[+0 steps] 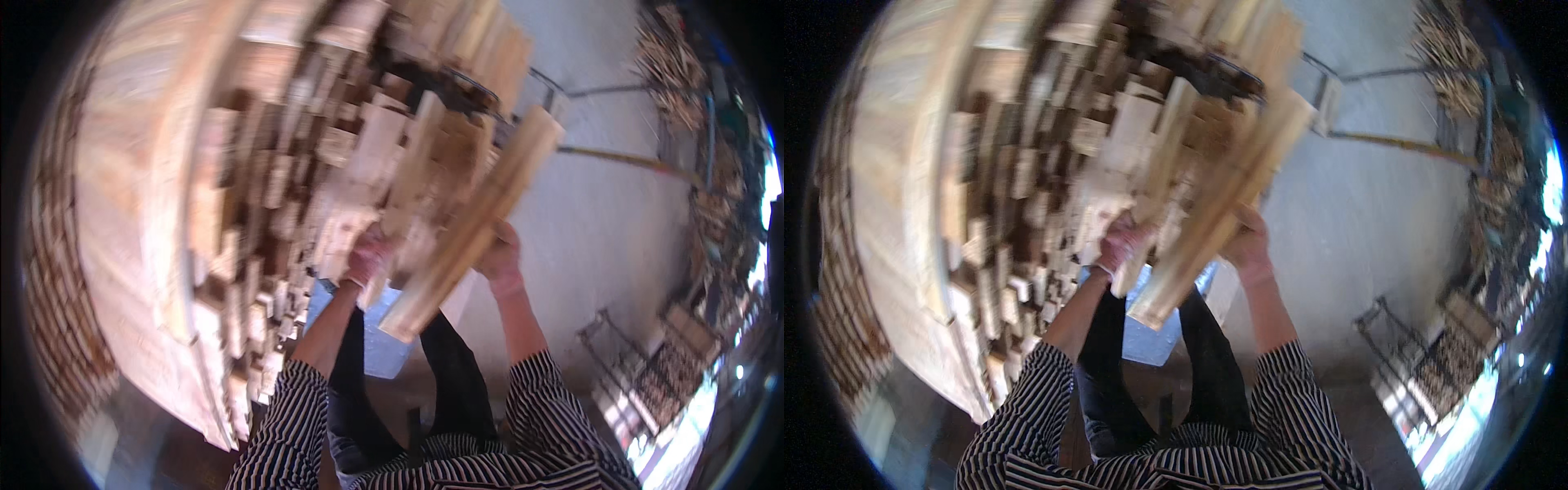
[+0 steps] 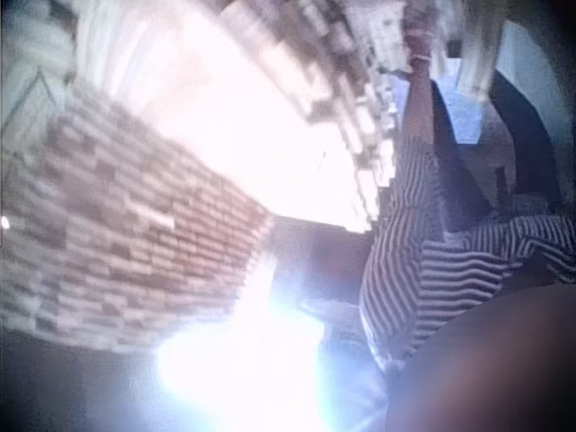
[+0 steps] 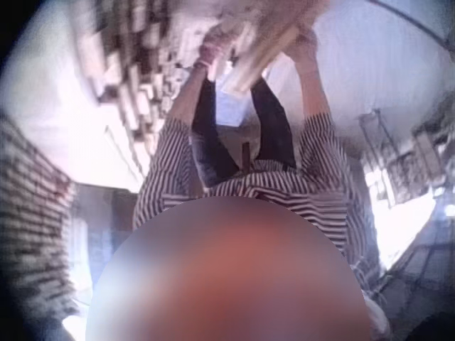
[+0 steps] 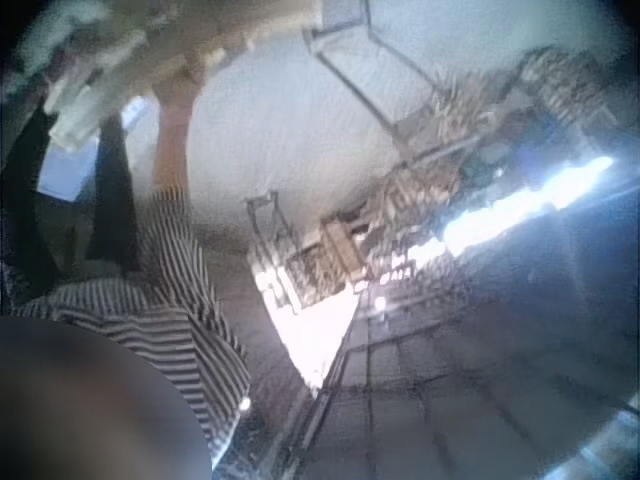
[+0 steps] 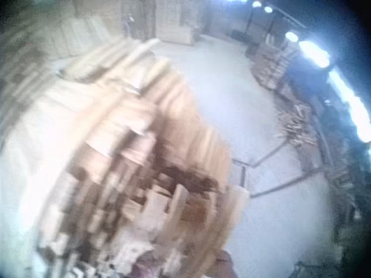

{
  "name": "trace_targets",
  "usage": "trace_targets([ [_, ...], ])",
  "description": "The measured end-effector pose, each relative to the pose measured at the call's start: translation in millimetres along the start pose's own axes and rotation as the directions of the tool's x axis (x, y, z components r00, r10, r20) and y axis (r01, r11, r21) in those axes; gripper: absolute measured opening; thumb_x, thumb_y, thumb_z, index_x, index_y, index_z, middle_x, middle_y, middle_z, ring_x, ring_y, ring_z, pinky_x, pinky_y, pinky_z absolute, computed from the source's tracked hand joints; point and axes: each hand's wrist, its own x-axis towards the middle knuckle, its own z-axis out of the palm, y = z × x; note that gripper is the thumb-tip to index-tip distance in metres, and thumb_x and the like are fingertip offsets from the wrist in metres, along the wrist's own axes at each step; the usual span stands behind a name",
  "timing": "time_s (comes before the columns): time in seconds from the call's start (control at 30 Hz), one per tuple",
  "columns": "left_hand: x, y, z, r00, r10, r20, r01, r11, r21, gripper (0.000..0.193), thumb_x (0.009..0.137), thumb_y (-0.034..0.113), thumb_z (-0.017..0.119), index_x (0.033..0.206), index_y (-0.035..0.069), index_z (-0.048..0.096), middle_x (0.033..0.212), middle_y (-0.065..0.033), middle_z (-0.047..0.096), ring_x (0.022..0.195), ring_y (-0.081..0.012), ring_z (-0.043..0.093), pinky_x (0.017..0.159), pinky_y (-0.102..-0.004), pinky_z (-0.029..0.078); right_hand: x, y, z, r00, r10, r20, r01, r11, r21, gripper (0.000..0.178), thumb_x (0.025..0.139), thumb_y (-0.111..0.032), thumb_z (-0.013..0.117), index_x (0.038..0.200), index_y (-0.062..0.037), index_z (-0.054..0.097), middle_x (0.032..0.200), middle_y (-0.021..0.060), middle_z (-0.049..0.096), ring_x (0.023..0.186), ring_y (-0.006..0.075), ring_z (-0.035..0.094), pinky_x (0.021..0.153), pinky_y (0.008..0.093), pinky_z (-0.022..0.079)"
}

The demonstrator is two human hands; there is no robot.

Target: The person repeatedly picks up wooden planks from a large pile and stacks them onto a growing stack. They handle the planks by hand, aligning them as they build the pile higher.

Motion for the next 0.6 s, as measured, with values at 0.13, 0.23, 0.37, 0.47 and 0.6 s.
trace_targets([
  [0.13,-102.0,12.7,-7.9,0.97,0.103,0.221,-0.062,0.98,-0.188,0.047,0.106,0.02,0.051,0.151,0.005,0.049,0.142,-0.0127,0.062,0.128,-0.022,0.06,0.111,-0.0354,0.048,-27.8,-70.2,36.2,0.961,0.21,0.178,-0.269,0.851,0.45,0.081,0.102,-0.059,0.046,0.155,0.001,0.038,0.154,0.0192,0.049,0.135,0.0331,0.053,0.115,0.0521,0.042],
  [0.23,-177.2,155.3,-54.8,0.917,-0.166,0.363,0.329,0.83,-0.451,0.068,0.098,0.024,0.072,0.156,0.007,0.039,0.127,-0.0119,0.066,0.112,-0.0166,0.064,0.097,-0.0351,0.054,-57.9,-154.7,99.4,0.932,-0.101,0.348,-0.097,0.856,0.508,0.083,0.102,-0.06,0.055,0.158,-0.0036,0.033,0.151,0.0235,0.048,0.129,0.0409,0.054,0.104,0.057,0.046],
  [0.37,-302.8,236.1,-140.7,0.98,0.012,0.201,0.165,0.525,-0.835,0.092,0.09,0.042,0.081,0.159,0.005,0.032,0.127,-0.008,0.061,0.11,-0.0148,0.059,0.091,-0.0319,0.053,-50.5,-225.8,217.3,0.79,-0.12,0.601,-0.296,0.783,0.546,0.07,0.108,-0.05,0.048,0.154,0.0013,0.035,0.142,0.0284,0.052,0.124,0.0446,0.06,0.112,0.0585,0.046],
  [0.47,-377.6,245.2,-200.0,0.999,-0.026,-0.038,-0.02,0.501,-0.865,0.099,0.089,0.059,0.077,0.157,0.002,0.034,0.128,-0.0103,0.062,0.108,-0.0193,0.061,0.095,-0.0328,0.054,-44.2,-251.9,285.3,0.934,0.062,0.351,-0.088,0.994,0.06,0.077,0.105,-0.059,0.046,0.154,-0.0009,0.035,0.136,0.0265,0.059,0.116,0.0366,0.067,0.103,0.0513,0.055],
  [0.6,-452.9,209.9,-298.3,0.902,-0.222,-0.371,-0.049,0.8,-0.598,0.08,0.096,0.054,0.07,0.153,0.003,0.047,0.118,-0.0099,0.068,0.098,-0.0174,0.066,0.087,-0.03,0.056,3.2,-260.1,394.2,0.848,0.255,0.465,-0.07,0.922,-0.38,0.054,0.111,-0.04,0.043,0.153,-0.0051,0.039,0.132,0.0125,0.06,0.114,0.0233,0.065,0.095,0.0373,0.058],
])
